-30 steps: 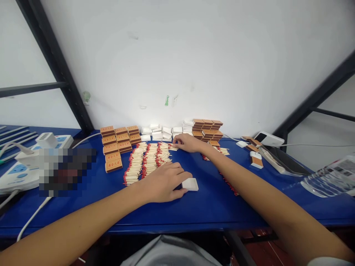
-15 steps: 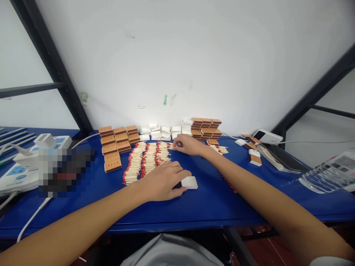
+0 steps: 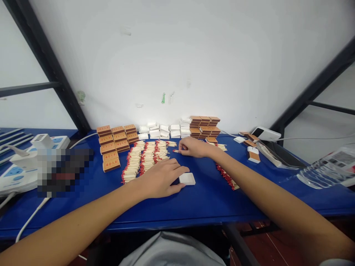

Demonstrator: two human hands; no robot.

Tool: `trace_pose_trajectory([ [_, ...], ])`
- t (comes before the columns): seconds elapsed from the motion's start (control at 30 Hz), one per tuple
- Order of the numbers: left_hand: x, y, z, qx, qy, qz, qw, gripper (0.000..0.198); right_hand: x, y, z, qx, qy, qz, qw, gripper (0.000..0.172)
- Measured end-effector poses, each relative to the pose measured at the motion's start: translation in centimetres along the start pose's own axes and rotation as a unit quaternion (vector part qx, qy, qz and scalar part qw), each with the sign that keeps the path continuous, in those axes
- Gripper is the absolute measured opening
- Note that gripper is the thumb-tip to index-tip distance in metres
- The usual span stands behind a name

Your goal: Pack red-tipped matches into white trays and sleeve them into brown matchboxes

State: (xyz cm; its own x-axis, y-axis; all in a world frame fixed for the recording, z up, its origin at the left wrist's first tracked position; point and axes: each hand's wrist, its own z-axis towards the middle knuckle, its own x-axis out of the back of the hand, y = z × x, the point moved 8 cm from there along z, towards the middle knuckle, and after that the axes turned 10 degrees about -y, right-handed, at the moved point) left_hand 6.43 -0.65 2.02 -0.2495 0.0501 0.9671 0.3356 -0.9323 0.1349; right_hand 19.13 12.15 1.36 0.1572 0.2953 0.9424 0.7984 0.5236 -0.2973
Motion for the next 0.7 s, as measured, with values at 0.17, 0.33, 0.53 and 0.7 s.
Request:
trace_pose_trajectory([
  [0.17, 0.4, -0.8, 0.0, 0.027, 0.006, 0.009, 1.000, 0.041, -0.2, 1.1, -3.0, -0.038, -0.005, 0.012, 0.999, 0.003],
  [0.33, 0.9, -2.1, 0.1, 0.066, 0.015, 0.013, 0.998, 0.044, 0.2, 2.5, -5.2, -0.065, 0.006, 0.009, 0.998, 0.008],
  [0.53, 1.0, -3.0, 0.0, 0.080, 0.022, 0.009, 0.997, 0.044, 1.4, 2.5, -6.8, -0.076, 0.016, 0.032, 0.996, 0.010],
  [0.7, 1.1, -3.6, 0.0, 0.097, 0.025, 0.004, 0.995, 0.046, 1.5, -0.6, -7.4, -0.018, 0.011, 0.085, 0.996, 0.021],
])
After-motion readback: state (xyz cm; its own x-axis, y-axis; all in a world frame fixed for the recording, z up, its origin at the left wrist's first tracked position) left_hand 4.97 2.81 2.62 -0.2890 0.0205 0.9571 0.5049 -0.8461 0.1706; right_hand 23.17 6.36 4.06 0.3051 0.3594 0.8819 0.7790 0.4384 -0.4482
